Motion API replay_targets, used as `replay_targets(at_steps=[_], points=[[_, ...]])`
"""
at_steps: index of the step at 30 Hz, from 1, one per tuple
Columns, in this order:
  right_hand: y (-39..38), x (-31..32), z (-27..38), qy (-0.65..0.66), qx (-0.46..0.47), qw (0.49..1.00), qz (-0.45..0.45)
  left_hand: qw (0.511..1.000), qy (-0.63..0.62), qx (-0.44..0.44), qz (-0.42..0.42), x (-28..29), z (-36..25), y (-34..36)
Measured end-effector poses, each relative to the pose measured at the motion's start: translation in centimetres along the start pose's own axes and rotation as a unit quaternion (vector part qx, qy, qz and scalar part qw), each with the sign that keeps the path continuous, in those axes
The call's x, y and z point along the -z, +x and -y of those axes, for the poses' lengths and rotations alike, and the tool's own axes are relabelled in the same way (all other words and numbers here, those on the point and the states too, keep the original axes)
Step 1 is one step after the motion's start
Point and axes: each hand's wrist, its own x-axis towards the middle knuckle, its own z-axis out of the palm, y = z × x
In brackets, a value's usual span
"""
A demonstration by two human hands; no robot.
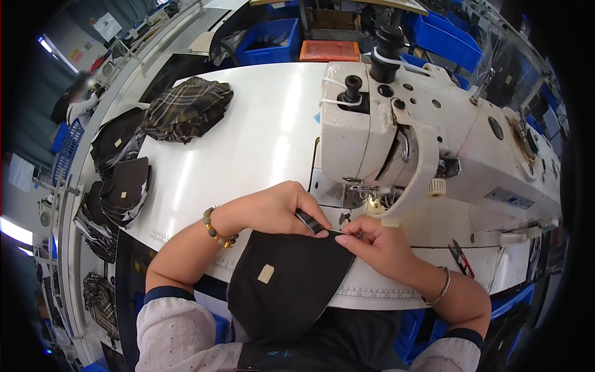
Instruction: Sewing together fabric or leather panels using an industrial sewing machine.
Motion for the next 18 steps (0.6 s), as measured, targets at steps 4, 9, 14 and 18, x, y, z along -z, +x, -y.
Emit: replay_targets(at_steps=[4, 9, 14, 18], points=[[0.1, 0.0, -0.1, 0.005, -0.007, 1.0, 0.008, 0.978, 0.151, -0.131, -0.053, -0.3, 0.0, -0.3], [-0.1, -0.3, 0.2, 0.017, -0.02, 1.0, 0.013, 0.971, 0.229, -0.058, -0.031, -0.9, -1.2, -0.3], [0.2, 0.3, -0.4, 0.031, -0.037, 0.997, 0.052, 0.997, 0.063, -0.001, 0.048, 0.3, -0.5, 0.2], [1.0, 1.1, -1.6, -0.04, 0.125, 0.99, -0.042, 0.996, 0.027, 0.033, 0.072, 1.1, -0.9, 0.3]])
